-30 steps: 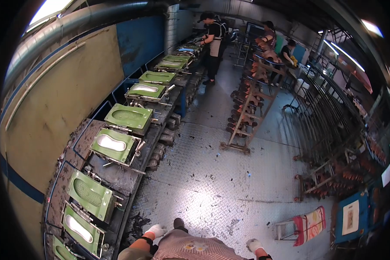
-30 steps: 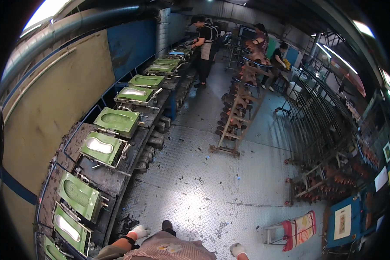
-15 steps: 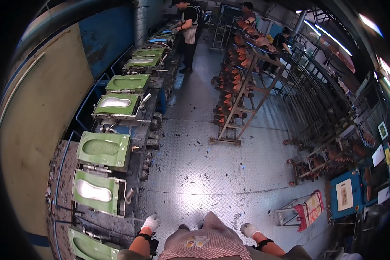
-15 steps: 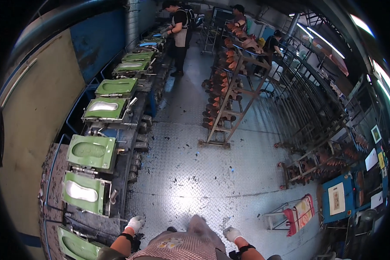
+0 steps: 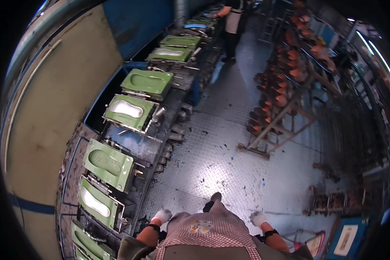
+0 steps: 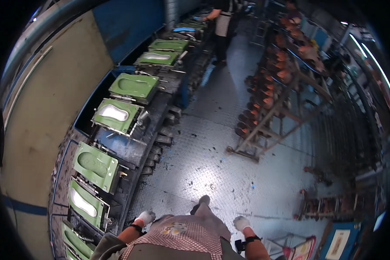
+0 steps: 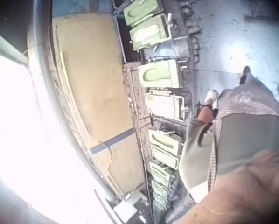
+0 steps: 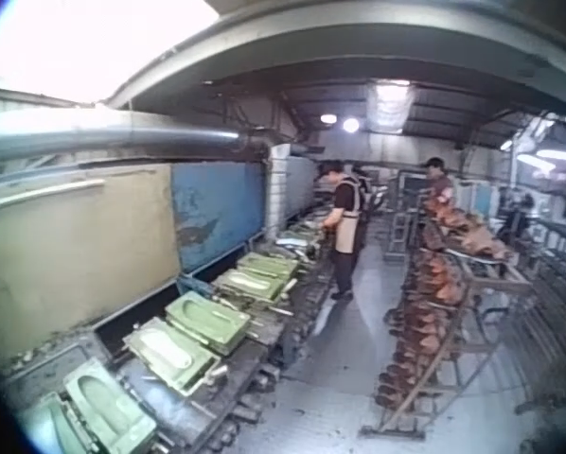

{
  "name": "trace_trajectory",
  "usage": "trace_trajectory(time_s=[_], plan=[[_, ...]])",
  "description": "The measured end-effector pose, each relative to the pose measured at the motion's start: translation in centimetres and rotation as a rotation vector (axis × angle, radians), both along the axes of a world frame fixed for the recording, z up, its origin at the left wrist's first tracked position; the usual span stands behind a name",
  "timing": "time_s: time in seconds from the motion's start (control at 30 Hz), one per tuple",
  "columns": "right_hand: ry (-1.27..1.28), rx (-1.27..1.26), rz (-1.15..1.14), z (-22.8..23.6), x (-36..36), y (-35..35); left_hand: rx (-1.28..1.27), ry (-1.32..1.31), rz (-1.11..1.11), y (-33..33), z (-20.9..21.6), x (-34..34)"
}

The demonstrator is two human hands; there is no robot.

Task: Placing blue insoles into shoe molds on a moving conveyor line in a factory.

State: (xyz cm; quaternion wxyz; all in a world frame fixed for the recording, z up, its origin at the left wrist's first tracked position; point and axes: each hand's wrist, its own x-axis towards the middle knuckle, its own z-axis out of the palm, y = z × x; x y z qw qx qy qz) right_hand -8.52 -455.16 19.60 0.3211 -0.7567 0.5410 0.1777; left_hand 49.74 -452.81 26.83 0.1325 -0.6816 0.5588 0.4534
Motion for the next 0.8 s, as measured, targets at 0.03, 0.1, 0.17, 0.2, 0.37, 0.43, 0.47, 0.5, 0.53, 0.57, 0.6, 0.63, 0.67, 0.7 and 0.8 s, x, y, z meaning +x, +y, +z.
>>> trace_trajectory(time_s=[0.03,0.1,0.17,0.2,0.37,0.43,0.47,0.5,0.53,0.57,0.6,0.63,0.67,0.7,0.8], plan=[[-0.018,-0.001,0.033,1.0,-0.1,-3.7,-0.077,-0.026,0.078,-3.3,2.1,-1.6],[-0.227,0.260,-0.765,6.4,0.3,-12.1,-0.037,0.093,0.431,-8.7,5.4,-3.5],[-0.246,0.273,-0.831,6.4,-1.6,-18.2,-0.076,0.152,0.503,-15.1,8.6,-6.3],[-0.268,0.296,-0.900,6.2,-1.9,-21.7,-0.110,0.204,0.571,-17.3,9.7,-7.1],[-0.352,-0.018,-0.686,1.8,-1.3,-33.3,-0.304,0.125,0.373,-27.6,11.6,-9.9],[-0.422,-0.084,-0.584,2.0,1.2,-37.2,-0.257,0.160,0.369,-31.4,12.4,-10.2],[-0.435,0.067,-0.637,3.0,2.9,-39.4,-0.264,0.157,0.391,-32.9,12.0,-10.0],[-0.442,0.219,-0.691,4.0,4.6,-41.7,-0.279,0.171,0.384,-34.5,11.6,-9.9],[-0.434,0.207,-0.691,4.2,5.1,-43.7,-0.294,0.198,0.358,-37.0,11.1,-9.8],[-0.443,0.221,-0.669,4.3,5.6,-45.9,-0.304,0.208,0.358,-40.2,10.8,-9.5],[-0.449,0.237,-0.648,4.2,6.3,-48.5,-0.379,0.237,0.283,-43.3,10.5,-9.1],[-0.435,0.230,-0.645,4.2,6.8,-51.2,-0.445,0.268,0.214,-45.8,10.3,-9.3],[-0.393,0.197,-0.593,4.1,6.9,-53.4,-0.459,0.279,0.178,-49.1,11.3,-9.7],[-0.351,0.167,-0.541,4.1,6.8,-55.5,-0.558,0.316,0.103,-52.8,11.4,-9.6],[-0.314,-0.028,-0.458,6.0,8.0,-64.0,-0.652,0.297,-0.054,-63.8,15.2,-10.1]])
